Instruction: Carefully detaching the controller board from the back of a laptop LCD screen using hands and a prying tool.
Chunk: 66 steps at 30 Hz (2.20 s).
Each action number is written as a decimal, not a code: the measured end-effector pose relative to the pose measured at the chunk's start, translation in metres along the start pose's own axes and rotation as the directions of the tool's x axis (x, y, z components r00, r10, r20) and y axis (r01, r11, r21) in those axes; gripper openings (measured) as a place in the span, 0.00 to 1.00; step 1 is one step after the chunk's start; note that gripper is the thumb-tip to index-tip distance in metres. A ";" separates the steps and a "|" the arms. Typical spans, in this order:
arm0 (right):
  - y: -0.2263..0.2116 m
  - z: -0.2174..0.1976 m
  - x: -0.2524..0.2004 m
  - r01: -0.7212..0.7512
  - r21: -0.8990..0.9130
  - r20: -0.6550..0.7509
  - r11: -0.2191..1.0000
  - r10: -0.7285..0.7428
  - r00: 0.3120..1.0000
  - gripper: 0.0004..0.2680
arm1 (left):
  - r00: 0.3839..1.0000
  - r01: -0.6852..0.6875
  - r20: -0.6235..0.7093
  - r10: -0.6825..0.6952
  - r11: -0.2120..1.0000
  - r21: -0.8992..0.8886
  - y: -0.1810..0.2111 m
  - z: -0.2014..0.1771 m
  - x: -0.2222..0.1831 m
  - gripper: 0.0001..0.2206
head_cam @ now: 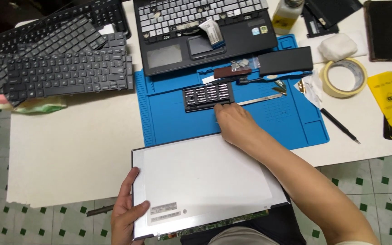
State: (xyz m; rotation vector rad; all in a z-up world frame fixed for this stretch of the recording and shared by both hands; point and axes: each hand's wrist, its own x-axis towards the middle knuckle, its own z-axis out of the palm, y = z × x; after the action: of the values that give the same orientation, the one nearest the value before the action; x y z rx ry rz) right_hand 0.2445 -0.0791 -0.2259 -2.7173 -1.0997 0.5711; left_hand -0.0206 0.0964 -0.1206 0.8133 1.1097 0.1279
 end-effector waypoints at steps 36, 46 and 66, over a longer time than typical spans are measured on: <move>0.012 -0.084 -0.035 -0.251 0.125 0.053 0.960 0.246 0.968 0.05 | 1.000 0.001 -0.023 -0.002 0.999 -0.033 0.013 0.008 -0.009 0.42; 0.184 -0.033 -0.041 -0.196 -0.169 -0.399 0.966 0.115 0.910 0.08 | 0.938 -0.169 0.286 0.197 0.978 -0.120 -0.001 0.027 0.028 0.42; 0.192 0.037 0.028 -0.095 0.078 -0.377 0.992 0.117 0.919 0.08 | 0.782 -0.464 0.165 0.601 0.738 -0.489 -0.033 0.054 0.049 0.41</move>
State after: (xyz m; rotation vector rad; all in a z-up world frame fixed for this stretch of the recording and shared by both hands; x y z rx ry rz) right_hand 0.3706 -0.1976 -0.3221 -2.6891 -0.8265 0.0725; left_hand 0.0378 0.0684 -0.1676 0.7055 0.4779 0.6923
